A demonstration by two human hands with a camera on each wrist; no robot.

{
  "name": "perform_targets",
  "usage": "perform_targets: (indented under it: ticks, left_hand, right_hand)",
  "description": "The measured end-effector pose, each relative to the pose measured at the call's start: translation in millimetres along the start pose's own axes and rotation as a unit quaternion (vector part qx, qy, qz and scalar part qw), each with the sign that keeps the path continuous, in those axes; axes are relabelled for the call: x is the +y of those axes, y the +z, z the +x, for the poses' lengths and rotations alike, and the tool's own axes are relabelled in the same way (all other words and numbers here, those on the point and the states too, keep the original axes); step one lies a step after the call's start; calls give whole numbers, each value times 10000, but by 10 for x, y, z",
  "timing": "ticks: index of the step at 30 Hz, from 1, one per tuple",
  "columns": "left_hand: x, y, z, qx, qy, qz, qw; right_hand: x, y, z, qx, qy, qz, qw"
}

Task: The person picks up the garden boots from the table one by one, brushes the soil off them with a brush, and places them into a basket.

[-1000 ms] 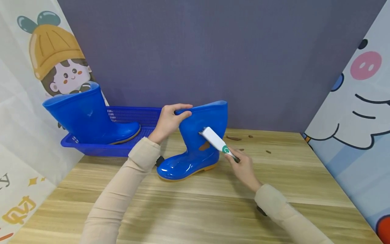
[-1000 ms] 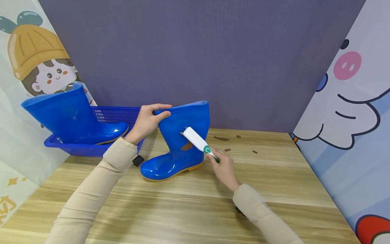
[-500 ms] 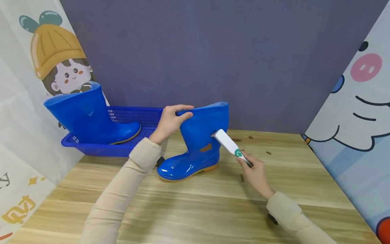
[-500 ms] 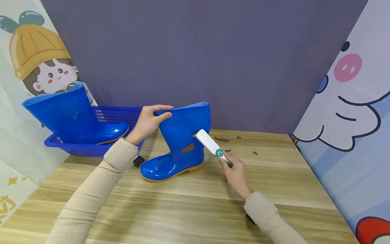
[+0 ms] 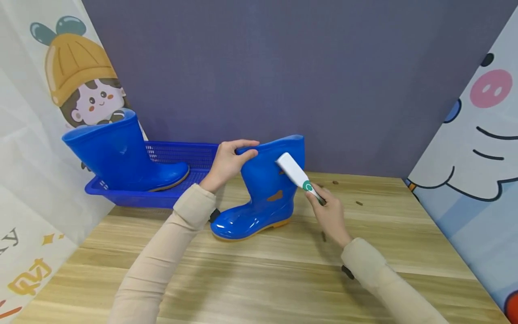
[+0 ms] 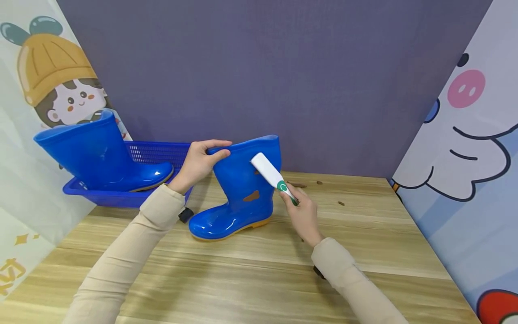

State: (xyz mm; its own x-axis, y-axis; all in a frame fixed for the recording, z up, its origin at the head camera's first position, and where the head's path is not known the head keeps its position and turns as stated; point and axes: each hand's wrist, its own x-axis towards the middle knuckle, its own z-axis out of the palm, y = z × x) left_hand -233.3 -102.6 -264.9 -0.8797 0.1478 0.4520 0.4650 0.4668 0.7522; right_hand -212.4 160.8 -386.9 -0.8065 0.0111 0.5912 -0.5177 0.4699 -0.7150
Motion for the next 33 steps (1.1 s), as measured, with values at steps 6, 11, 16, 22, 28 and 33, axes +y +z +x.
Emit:
perform_targets:
  ticks: [6, 11, 16, 22, 28, 33]
  left_hand:
    - [-8, 6, -8, 43, 5, 10, 10000]
    - [-24, 18, -7, 65, -28, 26, 10000]
    - [-25, 8, 0, 76, -3, 53, 10000]
    - [-5, -17, 8, 53, -27, 75, 10000]
    - [222, -61, -83, -24, -150, 4, 9999]
    - [260, -82, -95, -94, -183, -17, 9998]
  right_hand:
    - [-120, 71, 128, 395, -236, 270, 9986]
    - [-138, 91, 153, 521, -251, 346, 9977]
    - [-109, 51, 106, 362, -286, 393, 9982]
    - [55, -42, 23, 99, -194, 103, 9997]
    - [158, -200, -83, -127, -168, -65, 9998]
    - [243, -327, -168, -402, -80, -209, 9989]
